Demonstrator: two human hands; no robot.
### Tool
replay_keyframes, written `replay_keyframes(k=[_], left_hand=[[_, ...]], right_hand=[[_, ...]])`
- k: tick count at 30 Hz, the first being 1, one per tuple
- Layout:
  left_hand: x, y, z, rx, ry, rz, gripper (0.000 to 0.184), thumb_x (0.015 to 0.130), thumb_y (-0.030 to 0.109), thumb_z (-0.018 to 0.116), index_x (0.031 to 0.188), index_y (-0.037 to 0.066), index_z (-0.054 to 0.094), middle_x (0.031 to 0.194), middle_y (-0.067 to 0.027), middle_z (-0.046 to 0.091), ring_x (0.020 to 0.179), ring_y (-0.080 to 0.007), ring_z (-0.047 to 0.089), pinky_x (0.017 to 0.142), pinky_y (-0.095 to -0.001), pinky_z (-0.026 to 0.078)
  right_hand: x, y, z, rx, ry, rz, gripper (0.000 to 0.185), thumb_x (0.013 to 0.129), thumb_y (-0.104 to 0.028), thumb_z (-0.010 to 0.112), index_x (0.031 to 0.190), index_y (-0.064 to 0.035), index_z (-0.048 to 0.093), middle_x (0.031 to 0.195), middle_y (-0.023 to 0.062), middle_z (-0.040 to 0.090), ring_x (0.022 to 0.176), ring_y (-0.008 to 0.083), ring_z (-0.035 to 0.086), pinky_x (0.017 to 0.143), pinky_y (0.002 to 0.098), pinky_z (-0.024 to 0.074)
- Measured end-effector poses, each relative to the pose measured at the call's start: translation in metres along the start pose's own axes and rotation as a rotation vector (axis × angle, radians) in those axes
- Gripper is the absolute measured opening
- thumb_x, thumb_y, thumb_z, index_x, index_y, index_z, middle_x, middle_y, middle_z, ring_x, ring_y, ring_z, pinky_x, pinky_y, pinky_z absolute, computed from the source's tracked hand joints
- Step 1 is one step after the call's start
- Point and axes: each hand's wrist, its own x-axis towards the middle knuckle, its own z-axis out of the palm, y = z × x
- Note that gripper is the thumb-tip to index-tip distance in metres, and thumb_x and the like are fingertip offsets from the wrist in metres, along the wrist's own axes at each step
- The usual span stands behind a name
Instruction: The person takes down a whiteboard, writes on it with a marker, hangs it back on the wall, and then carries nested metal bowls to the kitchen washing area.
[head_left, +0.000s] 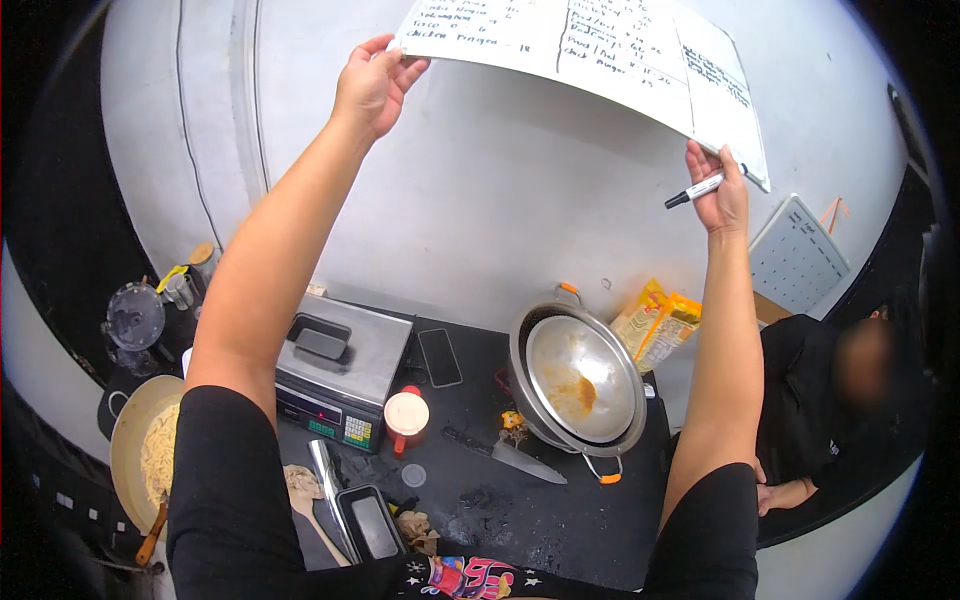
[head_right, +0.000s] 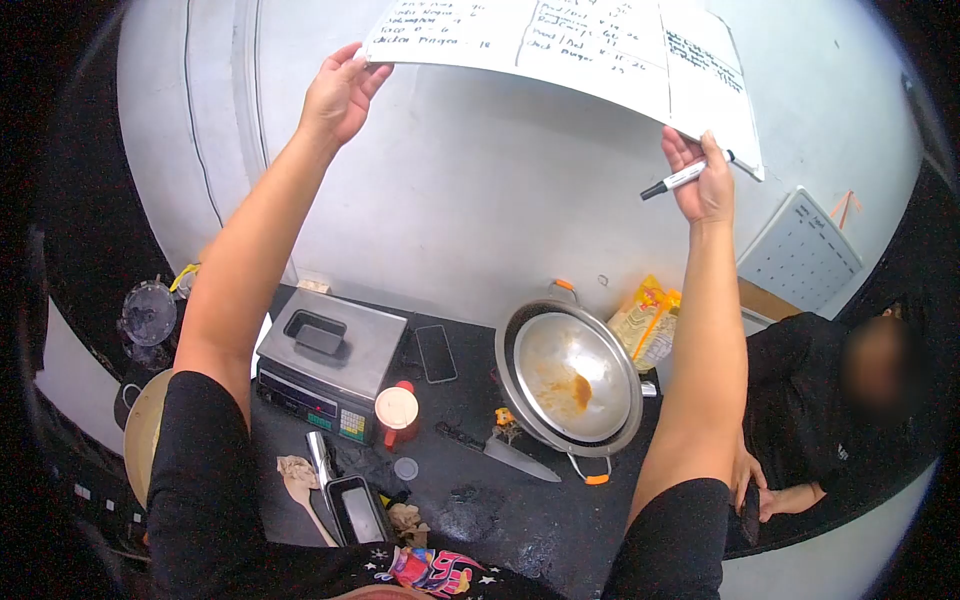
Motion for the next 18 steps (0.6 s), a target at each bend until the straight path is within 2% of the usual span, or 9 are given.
replay_keyframes(k=[6, 10, 15, 18], left_hand=[[-0.021, -0.020, -0.022, 0.054, 0.063, -0.068, 0.028, 0.084, -0.002, 0.039, 0.110, -0.002, 0.029, 0.107, -0.0186, 0.046, 0.097, -0.0255, 0.053, 0.082, -0.0339, 0.049], [-0.033, -0.034, -0.038, 0.074, 0.110, -0.121, 0.025, 0.084, -0.004, 0.038, 0.108, -0.001, 0.032, 0.107, -0.0165, 0.047, 0.096, -0.0236, 0.053, 0.082, -0.0348, 0.049], [-0.040, -0.050, -0.047, 0.110, 0.167, -0.149, 0.026, 0.084, -0.004, 0.037, 0.109, 0.000, 0.034, 0.106, -0.0148, 0.048, 0.096, -0.0226, 0.053, 0.083, -0.0352, 0.048], [-0.040, -0.055, -0.056, 0.082, 0.140, -0.189, 0.034, 0.082, -0.004, 0.038, 0.115, 0.001, 0.031, 0.119, -0.0178, 0.042, 0.103, -0.0235, 0.049, 0.084, -0.0374, 0.045]], right_hand=[[-0.017, 0.034, -0.014, -0.001, 0.061, 0.085, 0.028, 0.090, -0.018, 0.041, 0.108, 0.0039, 0.043, 0.098, 0.0190, 0.057, 0.092, 0.0269, 0.058, 0.080, 0.0336, 0.0501], [-0.024, 0.056, -0.022, 0.017, 0.127, 0.139, 0.027, 0.090, -0.017, 0.040, 0.107, 0.0028, 0.042, 0.100, 0.0209, 0.054, 0.091, 0.0329, 0.057, 0.077, 0.0373, 0.0505], [-0.029, 0.073, -0.029, 0.019, 0.185, 0.175, 0.027, 0.090, -0.017, 0.041, 0.108, 0.0034, 0.041, 0.101, 0.0219, 0.053, 0.092, 0.0332, 0.057, 0.078, 0.0387, 0.0500], [-0.030, 0.086, -0.030, 0.035, 0.217, 0.193, 0.030, 0.090, -0.019, 0.040, 0.109, 0.0046, 0.039, 0.103, 0.0232, 0.051, 0.093, 0.0341, 0.056, 0.079, 0.0388, 0.0498]])
